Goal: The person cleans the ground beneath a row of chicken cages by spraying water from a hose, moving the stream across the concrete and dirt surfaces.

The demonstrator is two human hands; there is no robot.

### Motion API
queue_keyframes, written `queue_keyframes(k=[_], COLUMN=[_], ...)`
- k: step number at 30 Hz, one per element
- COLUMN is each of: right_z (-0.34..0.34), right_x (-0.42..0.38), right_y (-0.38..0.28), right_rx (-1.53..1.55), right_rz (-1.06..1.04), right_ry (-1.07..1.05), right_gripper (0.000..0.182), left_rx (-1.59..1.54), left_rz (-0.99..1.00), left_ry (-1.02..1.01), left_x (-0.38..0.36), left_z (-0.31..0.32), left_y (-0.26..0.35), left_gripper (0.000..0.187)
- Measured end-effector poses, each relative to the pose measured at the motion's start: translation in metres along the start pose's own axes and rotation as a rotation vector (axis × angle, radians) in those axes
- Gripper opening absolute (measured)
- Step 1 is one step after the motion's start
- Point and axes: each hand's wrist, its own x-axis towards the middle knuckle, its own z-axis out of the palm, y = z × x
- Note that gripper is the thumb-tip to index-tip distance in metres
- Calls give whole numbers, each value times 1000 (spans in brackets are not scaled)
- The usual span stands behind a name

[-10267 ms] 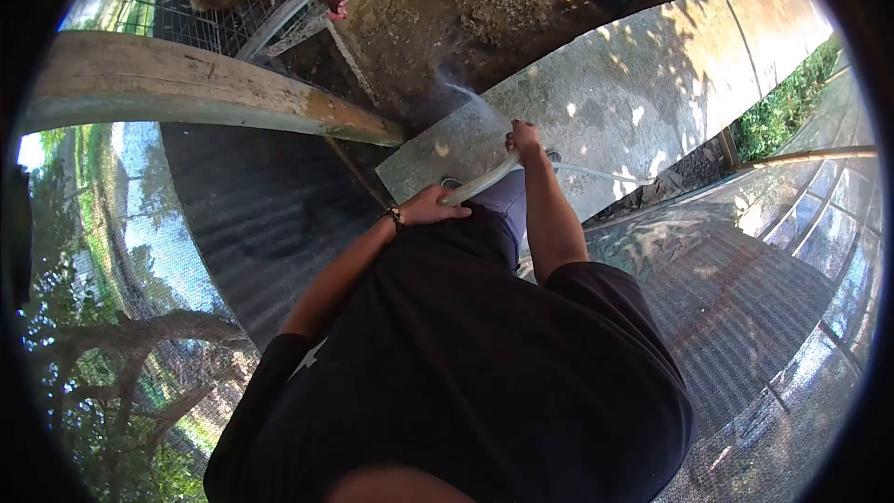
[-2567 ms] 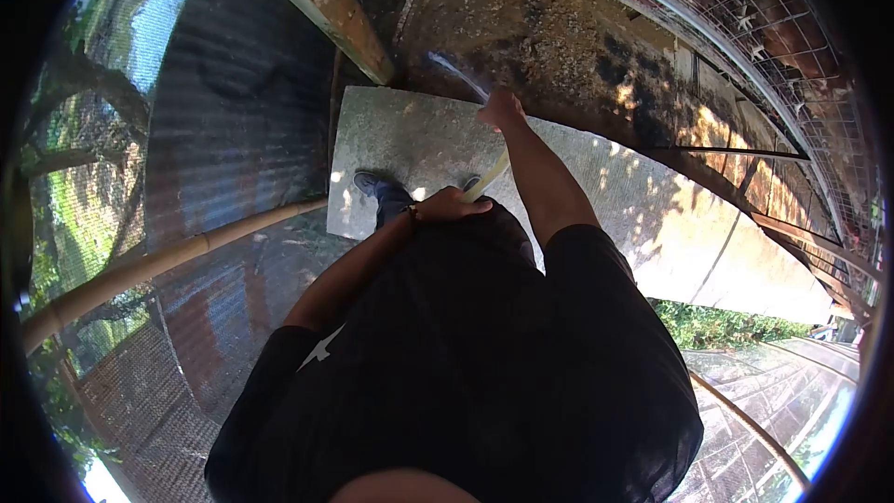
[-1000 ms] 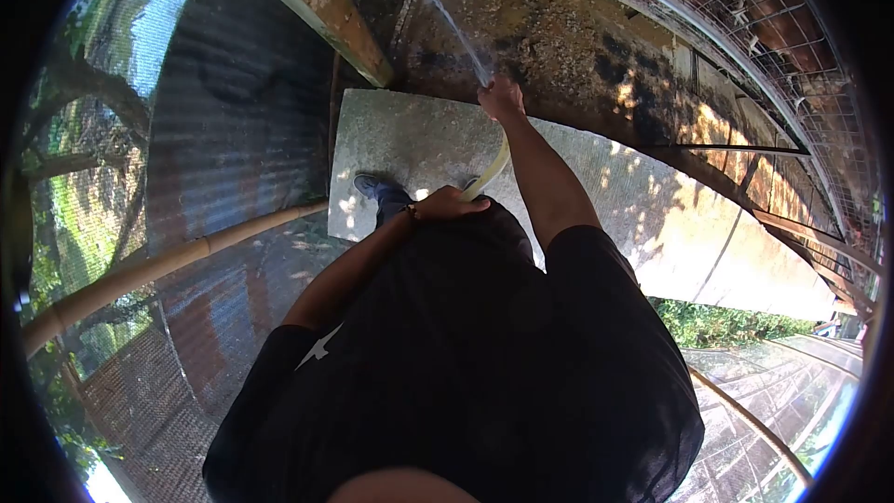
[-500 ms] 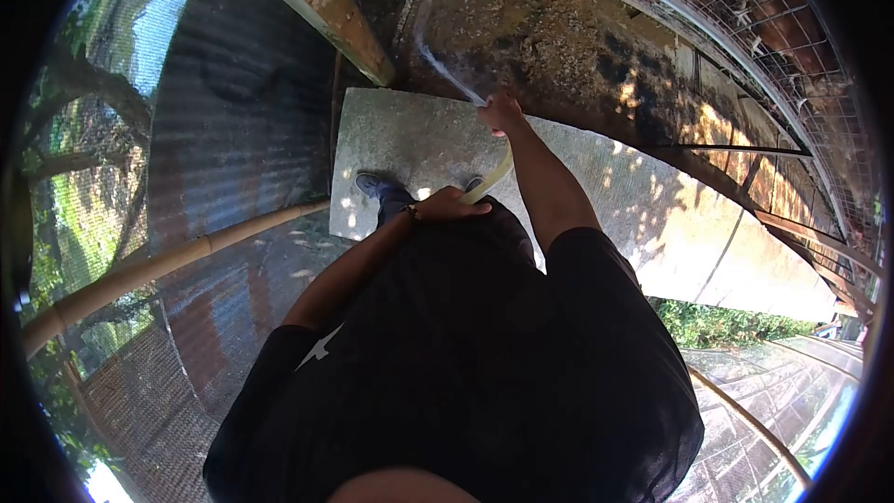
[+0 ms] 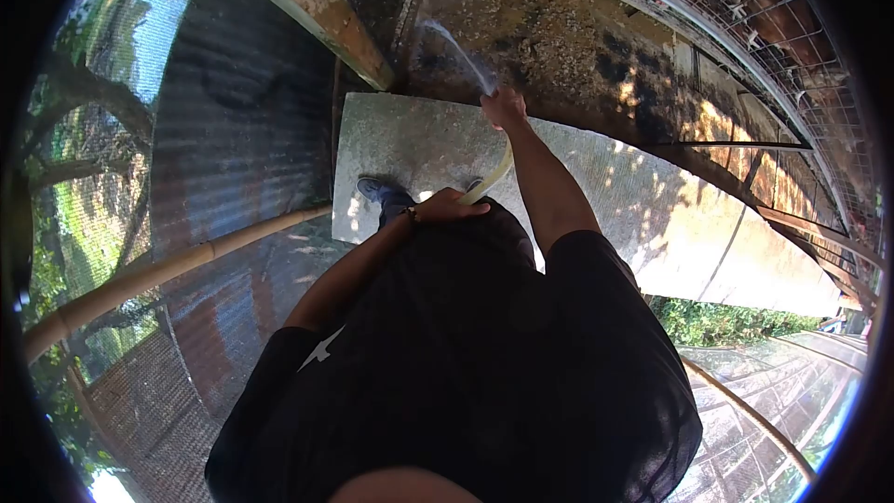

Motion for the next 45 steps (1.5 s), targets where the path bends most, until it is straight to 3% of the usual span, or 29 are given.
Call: queue_keyframes(k=[5, 8, 28, 38, 41, 45], right_z=[-4, -5, 4, -2, 4, 6], right_x=[2, 3, 18, 0, 6, 5], right_y=[-1, -3, 9, -2, 1, 1], right_rx=[43, 52, 30, 57, 73, 76], right_rz=[-6, -24, -162, -93, -73, -53], right_ry=[23, 57, 186, 99, 93, 78], right_gripper=[31, 31, 35, 43, 44, 44], left_rx=[-12, 46, -14, 12, 14, 23], left_rz=[-6, -30, -48, -17, -34, -26], left_ry=[18, 39, 49, 52, 32, 42], left_x=[-1, 0, -10, -8, -13, -12], left_z=[0, 0, -3, -1, -4, -4], left_y=[2, -1, 8, -2, 3, 0], left_gripper=[86, 75, 75, 77, 87, 79])
